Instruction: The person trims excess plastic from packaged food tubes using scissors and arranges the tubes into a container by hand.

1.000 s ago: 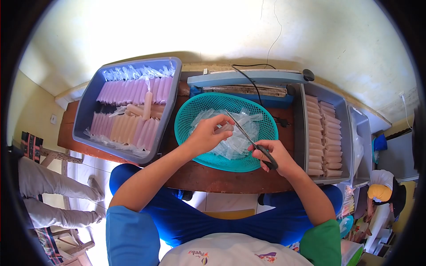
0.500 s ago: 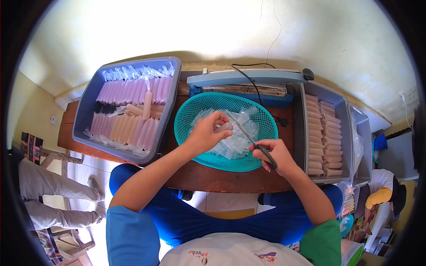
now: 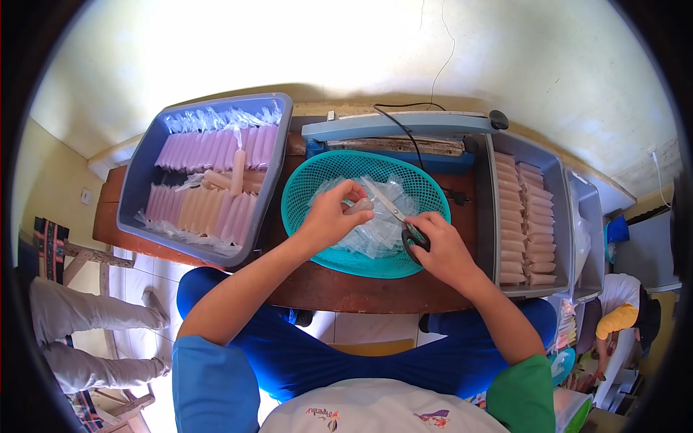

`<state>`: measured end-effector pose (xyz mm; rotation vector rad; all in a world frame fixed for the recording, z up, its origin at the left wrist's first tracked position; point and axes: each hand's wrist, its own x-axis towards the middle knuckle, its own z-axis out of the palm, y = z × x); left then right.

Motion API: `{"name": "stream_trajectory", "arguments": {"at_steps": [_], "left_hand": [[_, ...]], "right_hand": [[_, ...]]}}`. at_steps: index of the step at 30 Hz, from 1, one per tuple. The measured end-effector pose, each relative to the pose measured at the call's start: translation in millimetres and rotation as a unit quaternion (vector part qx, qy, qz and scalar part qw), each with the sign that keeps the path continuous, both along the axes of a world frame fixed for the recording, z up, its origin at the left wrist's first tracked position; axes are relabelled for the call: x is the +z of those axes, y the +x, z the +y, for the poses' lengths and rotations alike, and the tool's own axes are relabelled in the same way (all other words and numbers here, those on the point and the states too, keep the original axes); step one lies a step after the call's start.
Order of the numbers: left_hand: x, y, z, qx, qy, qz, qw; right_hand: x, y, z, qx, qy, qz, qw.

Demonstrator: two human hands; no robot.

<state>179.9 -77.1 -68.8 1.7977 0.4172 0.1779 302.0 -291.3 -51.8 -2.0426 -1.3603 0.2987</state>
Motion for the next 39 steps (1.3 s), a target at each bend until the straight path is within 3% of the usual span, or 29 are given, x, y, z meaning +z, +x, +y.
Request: {"name": "stream_trajectory", "arguments": {"at_steps": [5, 15, 20, 25, 30, 39], "left_hand": [[-2, 0, 1, 0.009, -0.012, -0.003, 1.000], [-4, 1, 0, 0.006, -0.095, -0.071, 0.993], [2, 1, -4, 0.008, -0.150, -0.107, 0.983], [17, 3, -15, 0.005, -0.281, -0.141, 0.949], [28, 14, -39, -0.014, -0.298, -0.139, 0.944], [42, 63, -94, -0.056, -0.281, -0.079, 0.955]], "right_hand": [[3, -8, 0, 0.016, -0.097, -0.031, 0.995], [-9, -10, 2, 0.033, -0.041, -0.118, 0.992], [0, -4, 2, 0.044, 0.016, 0.021, 0.999], [14, -3, 2, 0.002, 0.049, 0.139, 0.989], [33, 10, -12, -0.006, 0.058, 0.163, 0.985], [52, 58, -54, -0.028, 0.111, 0.370, 0.922]]}}
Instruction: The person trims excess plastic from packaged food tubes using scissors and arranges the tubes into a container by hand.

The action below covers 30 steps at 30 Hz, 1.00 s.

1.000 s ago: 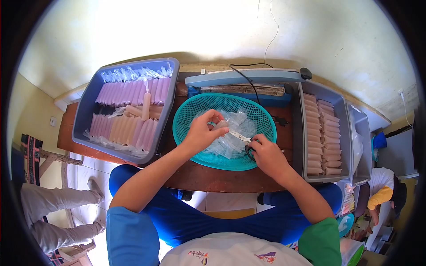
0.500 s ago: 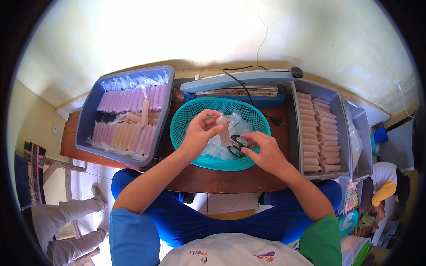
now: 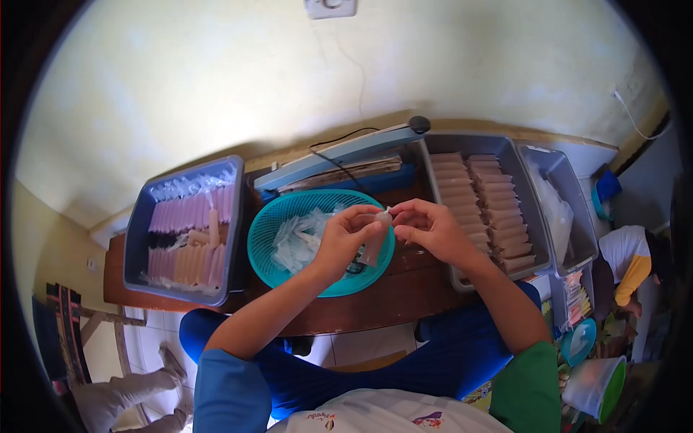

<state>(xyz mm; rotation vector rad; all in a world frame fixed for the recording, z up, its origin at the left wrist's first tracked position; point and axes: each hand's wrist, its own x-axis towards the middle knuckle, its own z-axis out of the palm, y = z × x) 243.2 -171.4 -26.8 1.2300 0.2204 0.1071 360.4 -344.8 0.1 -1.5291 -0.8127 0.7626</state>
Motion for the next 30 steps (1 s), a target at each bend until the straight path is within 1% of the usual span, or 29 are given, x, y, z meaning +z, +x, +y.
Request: {"name": "stream_trajectory", "arguments": {"at_steps": [2, 8, 9, 11, 12, 13, 15, 16, 17, 19, 20, 21, 22, 23, 25, 26, 28, 30], "left_hand": [[-2, 18, -14, 0.009, 0.057, -0.011, 0.998], [-6, 76, -42, -0.020, 0.078, -0.055, 0.995], [-5, 86, -46, -0.029, 0.077, -0.053, 0.995], [-2, 106, -52, -0.063, 0.012, 0.004, 0.998], [2, 115, -57, -0.064, -0.008, 0.024, 0.998], [-1, 124, -59, -0.070, -0.009, 0.027, 0.997], [-7, 144, -63, -0.111, -0.013, 0.017, 0.994], [-6, 151, -66, -0.119, 0.017, 0.008, 0.993], [-6, 158, -70, -0.125, 0.014, 0.010, 0.992], [-7, 173, -76, -0.119, 0.018, -0.003, 0.993], [-8, 181, -80, -0.121, 0.015, -0.003, 0.993], [-12, 189, -84, -0.097, -0.009, -0.005, 0.995], [-15, 198, -87, -0.073, -0.034, -0.006, 0.997], [-17, 207, -90, -0.074, -0.035, -0.006, 0.997], [-24, 226, -94, -0.046, 0.011, 0.004, 0.999], [-27, 234, -98, -0.047, 0.009, 0.004, 0.999], [-31, 249, -105, 0.021, 0.014, -0.006, 1.000], [-34, 264, -112, 0.034, 0.020, -0.003, 0.999]], "right_hand": [[-5, 14, -11, -0.008, 0.041, 0.038, 0.998], [0, 57, -31, -0.081, 0.025, 0.025, 0.996], [0, 66, -36, -0.091, 0.024, 0.027, 0.995], [2, 84, -44, -0.113, 0.026, -0.005, 0.993], [7, 91, -48, -0.127, 0.008, 0.005, 0.992], [8, 100, -52, -0.133, 0.007, 0.008, 0.991], [8, 119, -63, -0.187, 0.049, -0.008, 0.981], [6, 130, -67, -0.209, 0.046, 0.011, 0.977], [5, 137, -72, -0.214, 0.042, 0.012, 0.976], [6, 148, -79, -0.298, 0.038, 0.020, 0.954], [2, 156, -84, -0.307, 0.029, 0.011, 0.951], [-2, 163, -86, -0.308, 0.027, 0.011, 0.951], [-6, 169, -89, -0.330, 0.025, 0.006, 0.944], [-10, 175, -91, -0.352, 0.024, 0.001, 0.936], [-20, 189, -96, -0.364, 0.028, 0.000, 0.931], [-25, 195, -100, -0.375, 0.034, 0.000, 0.926], [-30, 203, -106, -0.385, 0.024, 0.004, 0.922], [-36, 213, -110, -0.397, 0.014, 0.007, 0.918]]}}
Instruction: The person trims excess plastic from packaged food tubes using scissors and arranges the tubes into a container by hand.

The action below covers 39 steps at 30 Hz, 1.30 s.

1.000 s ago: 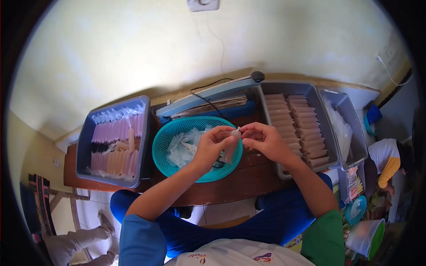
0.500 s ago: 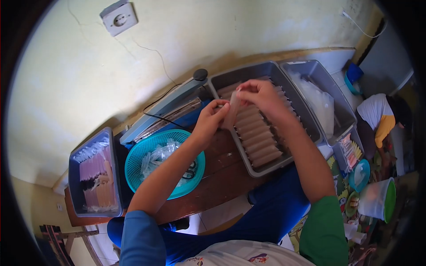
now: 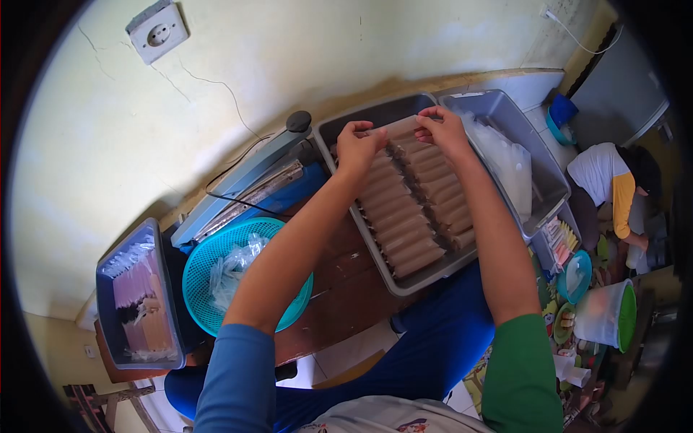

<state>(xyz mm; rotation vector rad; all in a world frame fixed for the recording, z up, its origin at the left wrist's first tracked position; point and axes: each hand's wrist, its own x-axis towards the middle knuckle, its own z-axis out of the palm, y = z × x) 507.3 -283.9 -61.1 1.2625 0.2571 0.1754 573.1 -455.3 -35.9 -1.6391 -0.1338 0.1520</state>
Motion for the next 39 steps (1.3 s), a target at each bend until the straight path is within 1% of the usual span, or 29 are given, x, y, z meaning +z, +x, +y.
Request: {"name": "stream_trajectory", "arguments": {"at_steps": [3, 6, 8, 9, 12, 14, 17, 20, 22, 23, 25, 26, 28, 29, 30, 32, 34, 35, 37, 38, 39], "left_hand": [[-4, 20, -9, 0.011, 0.009, 0.020, 1.000], [-10, 36, -19, 0.010, 0.018, 0.051, 0.999], [-16, 47, -26, 0.008, 0.023, 0.066, 0.998], [-22, 54, -29, 0.013, 0.026, 0.074, 0.997], [-52, 82, -36, 0.032, 0.041, 0.079, 0.996], [-66, 91, -39, 0.047, 0.054, 0.077, 0.994], [-71, 91, -39, 0.034, 0.064, 0.069, 0.995], [-64, 83, -39, 0.011, 0.043, 0.095, 0.994], [-69, 87, -37, 0.005, 0.084, 0.064, 0.994], [-72, 88, -37, 0.006, 0.083, 0.065, 0.994], [-73, 88, -39, -0.005, 0.135, 0.048, 0.990], [-73, 87, -39, -0.003, 0.134, 0.048, 0.990], [-66, 80, -40, -0.010, 0.261, 0.049, 0.964], [-62, 77, -40, -0.008, 0.260, 0.048, 0.964], [-62, 76, -41, -0.013, 0.283, 0.044, 0.958], [-61, 73, -41, -0.018, 0.305, 0.040, 0.951], [-64, 73, -41, -0.027, 0.366, 0.013, 0.930], [-66, 72, -41, -0.026, 0.367, 0.013, 0.930], [-66, 70, -41, -0.028, 0.432, -0.027, 0.901], [-67, 69, -41, -0.026, 0.432, -0.027, 0.901], [-67, 67, -41, -0.024, 0.453, -0.053, 0.889]], "right_hand": [[-11, 15, -10, -0.029, 0.005, -0.005, 1.000], [-24, 30, -21, -0.043, -0.016, -0.002, 0.999], [-33, 38, -27, -0.084, -0.008, -0.012, 0.996], [-35, 39, -30, -0.086, -0.009, -0.011, 0.996], [-38, 40, -35, -0.086, -0.035, -0.010, 0.996], [-40, 38, -36, -0.062, -0.083, -0.018, 0.994], [-43, 37, -32, -0.046, -0.110, -0.015, 0.993], [-44, 32, -28, -0.036, -0.123, -0.013, 0.992], [-50, 34, -29, -0.030, -0.144, -0.014, 0.989], [-53, 35, -31, -0.026, -0.164, -0.017, 0.986], [-55, 34, -32, -0.026, -0.187, -0.019, 0.982], [-56, 34, -32, -0.027, -0.207, -0.022, 0.978], [-57, 36, -34, -0.014, -0.217, -0.017, 0.976], [-58, 37, -34, -0.004, -0.227, -0.011, 0.974], [-58, 36, -33, -0.003, -0.227, -0.012, 0.974], [-59, 32, -32, -0.020, -0.250, -0.036, 0.967], [-58, 30, -32, -0.018, -0.255, -0.035, 0.966], [-57, 30, -32, -0.016, -0.259, -0.033, 0.965], [-60, 32, -33, -0.012, -0.268, -0.044, 0.962], [-62, 33, -34, -0.011, -0.278, -0.053, 0.959], [-61, 32, -33, -0.010, -0.278, -0.054, 0.959]]}}
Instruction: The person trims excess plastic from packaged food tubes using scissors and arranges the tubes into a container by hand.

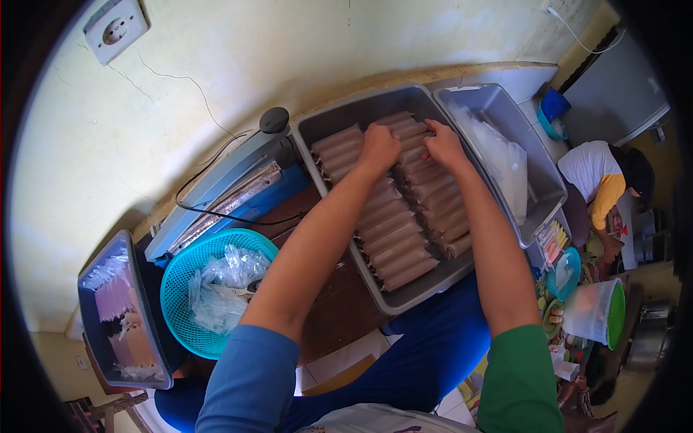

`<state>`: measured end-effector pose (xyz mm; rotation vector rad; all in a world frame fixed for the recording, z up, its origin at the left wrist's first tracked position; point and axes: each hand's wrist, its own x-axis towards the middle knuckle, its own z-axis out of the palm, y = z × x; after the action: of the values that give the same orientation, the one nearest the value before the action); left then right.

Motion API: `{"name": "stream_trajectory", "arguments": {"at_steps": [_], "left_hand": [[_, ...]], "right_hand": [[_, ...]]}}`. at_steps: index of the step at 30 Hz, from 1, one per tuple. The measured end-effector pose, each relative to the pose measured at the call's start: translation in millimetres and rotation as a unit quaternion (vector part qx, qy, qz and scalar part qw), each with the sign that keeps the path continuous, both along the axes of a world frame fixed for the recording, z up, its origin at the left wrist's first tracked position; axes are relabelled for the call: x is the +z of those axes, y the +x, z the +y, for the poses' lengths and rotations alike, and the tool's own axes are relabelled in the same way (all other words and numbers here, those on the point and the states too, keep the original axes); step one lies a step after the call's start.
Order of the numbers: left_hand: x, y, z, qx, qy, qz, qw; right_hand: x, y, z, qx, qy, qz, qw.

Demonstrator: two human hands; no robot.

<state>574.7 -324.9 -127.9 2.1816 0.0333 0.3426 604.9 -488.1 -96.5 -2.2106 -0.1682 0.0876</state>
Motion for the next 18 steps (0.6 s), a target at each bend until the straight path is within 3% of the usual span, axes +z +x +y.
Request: {"name": "stream_trajectory", "arguments": {"at_steps": [8, 11, 18], "left_hand": [[2, -2, -1, -0.055, 0.047, 0.013, 0.997], [1, -6, -4, -0.022, 0.042, -0.012, 0.999], [9, -11, -3, 0.016, 0.076, -0.010, 0.997]], "right_hand": [[12, -7, 2, 0.001, -0.090, -0.001, 0.996], [3, -1, -1, 0.000, -0.149, -0.077, 0.986], [2, -2, -5, 0.008, -0.153, -0.109, 0.982]]}}
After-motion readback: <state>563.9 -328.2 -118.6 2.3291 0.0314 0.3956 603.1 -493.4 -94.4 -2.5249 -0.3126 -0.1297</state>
